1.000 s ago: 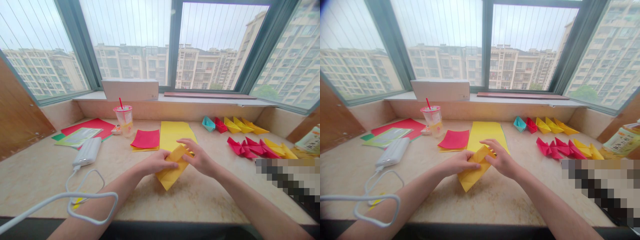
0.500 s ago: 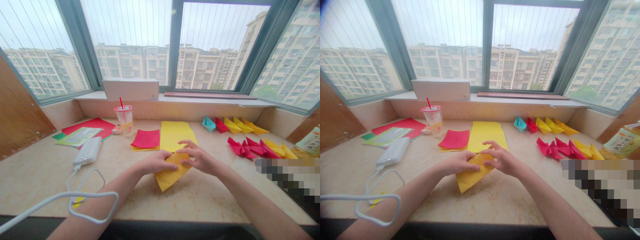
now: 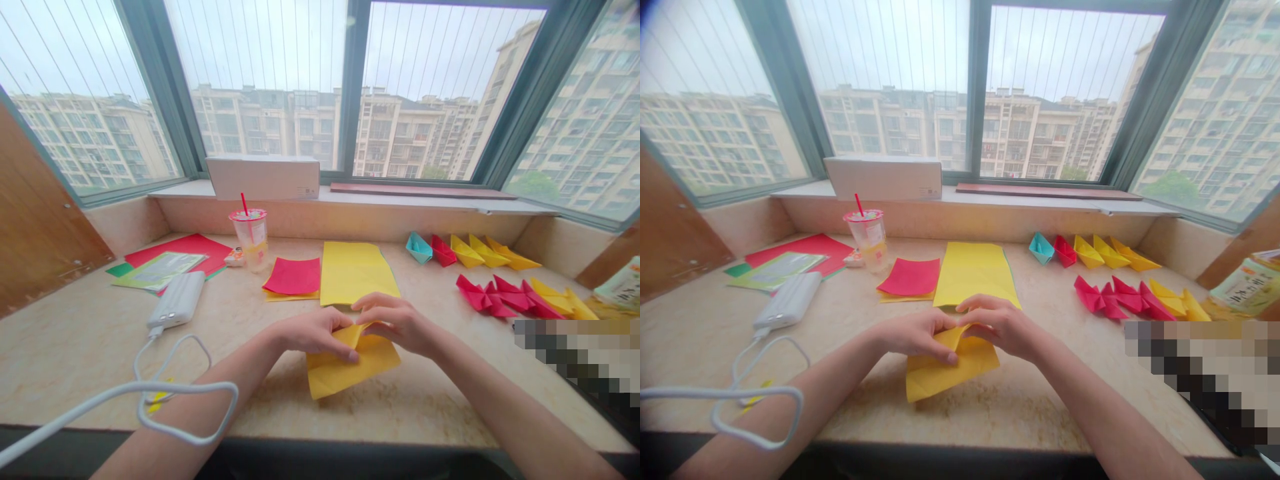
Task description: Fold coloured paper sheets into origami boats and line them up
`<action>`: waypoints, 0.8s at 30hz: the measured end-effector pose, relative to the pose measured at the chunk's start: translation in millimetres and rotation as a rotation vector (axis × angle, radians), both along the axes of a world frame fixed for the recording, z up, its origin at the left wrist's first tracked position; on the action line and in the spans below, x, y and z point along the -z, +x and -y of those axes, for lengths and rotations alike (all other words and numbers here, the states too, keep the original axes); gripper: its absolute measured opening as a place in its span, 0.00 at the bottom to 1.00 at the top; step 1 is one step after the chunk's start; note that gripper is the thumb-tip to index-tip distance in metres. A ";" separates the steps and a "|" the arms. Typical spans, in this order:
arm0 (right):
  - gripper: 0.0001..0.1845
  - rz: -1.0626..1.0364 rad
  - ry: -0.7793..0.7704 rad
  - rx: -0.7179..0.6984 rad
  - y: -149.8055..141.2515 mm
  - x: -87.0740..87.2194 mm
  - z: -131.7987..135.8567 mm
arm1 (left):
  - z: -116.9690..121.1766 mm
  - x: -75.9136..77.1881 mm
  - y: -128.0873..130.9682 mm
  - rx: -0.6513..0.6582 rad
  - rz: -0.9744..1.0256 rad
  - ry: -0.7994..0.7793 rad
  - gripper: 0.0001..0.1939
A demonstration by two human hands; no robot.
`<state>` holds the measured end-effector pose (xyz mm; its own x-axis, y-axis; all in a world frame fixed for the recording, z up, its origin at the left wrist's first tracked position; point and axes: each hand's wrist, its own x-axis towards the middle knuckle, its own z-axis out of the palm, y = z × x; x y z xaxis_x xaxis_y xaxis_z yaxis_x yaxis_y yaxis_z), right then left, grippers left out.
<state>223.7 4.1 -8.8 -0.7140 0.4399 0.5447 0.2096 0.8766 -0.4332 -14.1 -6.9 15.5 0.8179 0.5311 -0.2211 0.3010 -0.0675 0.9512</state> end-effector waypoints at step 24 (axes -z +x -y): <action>0.14 -0.131 -0.162 0.201 -11.8 -0.8 4.4 | 1.1 12.2 13.3 -0.318 0.134 -0.023 0.16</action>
<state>211.9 -0.3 -8.0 -0.5321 0.6541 0.5376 0.3056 0.7405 -0.5986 -0.8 -8.0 3.3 0.6350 0.7601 -0.1377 0.1755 0.0317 0.9840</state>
